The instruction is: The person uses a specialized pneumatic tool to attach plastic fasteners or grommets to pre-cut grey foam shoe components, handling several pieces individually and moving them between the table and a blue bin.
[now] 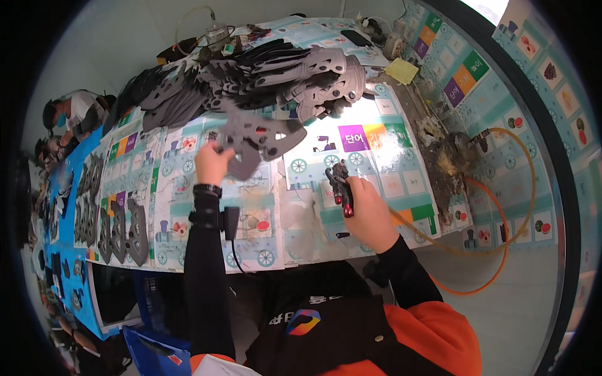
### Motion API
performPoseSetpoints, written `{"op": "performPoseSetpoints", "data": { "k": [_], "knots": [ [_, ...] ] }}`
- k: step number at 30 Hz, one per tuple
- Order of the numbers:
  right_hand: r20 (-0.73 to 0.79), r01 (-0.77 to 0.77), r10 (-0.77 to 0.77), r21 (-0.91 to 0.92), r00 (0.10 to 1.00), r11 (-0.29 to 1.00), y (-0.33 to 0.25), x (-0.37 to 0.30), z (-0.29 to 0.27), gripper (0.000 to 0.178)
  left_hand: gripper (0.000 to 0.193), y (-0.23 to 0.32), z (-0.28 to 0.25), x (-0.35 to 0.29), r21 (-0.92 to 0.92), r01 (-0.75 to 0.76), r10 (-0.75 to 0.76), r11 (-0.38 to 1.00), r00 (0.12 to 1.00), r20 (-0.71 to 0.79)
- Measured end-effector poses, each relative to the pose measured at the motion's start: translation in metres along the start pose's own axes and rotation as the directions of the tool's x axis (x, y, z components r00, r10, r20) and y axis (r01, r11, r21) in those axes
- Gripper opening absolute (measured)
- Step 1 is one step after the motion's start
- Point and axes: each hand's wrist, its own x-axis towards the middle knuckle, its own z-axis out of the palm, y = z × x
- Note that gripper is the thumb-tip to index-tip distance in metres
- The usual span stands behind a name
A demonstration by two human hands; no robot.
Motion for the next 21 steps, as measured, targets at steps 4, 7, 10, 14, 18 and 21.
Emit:
{"op": "performPoseSetpoints", "data": {
  "k": [4,7,10,14,18,21],
  "knots": [
    [0.016,0.002,-0.003,0.07,1.0,0.998,0.007,0.006,-0.009,0.052,0.031,0.016,-0.039,0.034,0.333,-0.103,0.25,0.937,0.864,-0.437],
    [0.148,-0.069,0.027,0.285,0.989,0.956,0.004,0.015,-0.036,0.043,0.022,0.03,-0.113,0.005,0.278,-0.043,0.161,0.959,0.896,-0.415],
    [0.327,-0.265,0.101,0.508,0.939,0.819,-0.006,0.029,-0.057,0.041,0.026,-0.006,-0.148,-0.061,-0.061,-0.17,0.154,0.983,0.964,-0.215],
    [0.539,-0.448,0.068,0.616,0.84,0.647,-0.038,0.055,-0.075,0.05,0.018,0.019,-0.125,-0.167,-0.342,0.262,-0.176,0.903,0.949,0.262],
    [0.759,-0.507,-0.065,0.494,0.648,0.706,-0.079,0.064,-0.055,0.044,0.024,0.018,-0.074,-0.197,-0.445,0.228,-0.132,0.866,0.963,0.235],
    [0.868,-0.495,-0.068,0.344,0.492,0.798,-0.104,0.07,-0.036,0.039,0.027,0.013,-0.059,-0.201,-0.32,0.127,-0.108,0.939,0.991,0.076]
  ]
}}
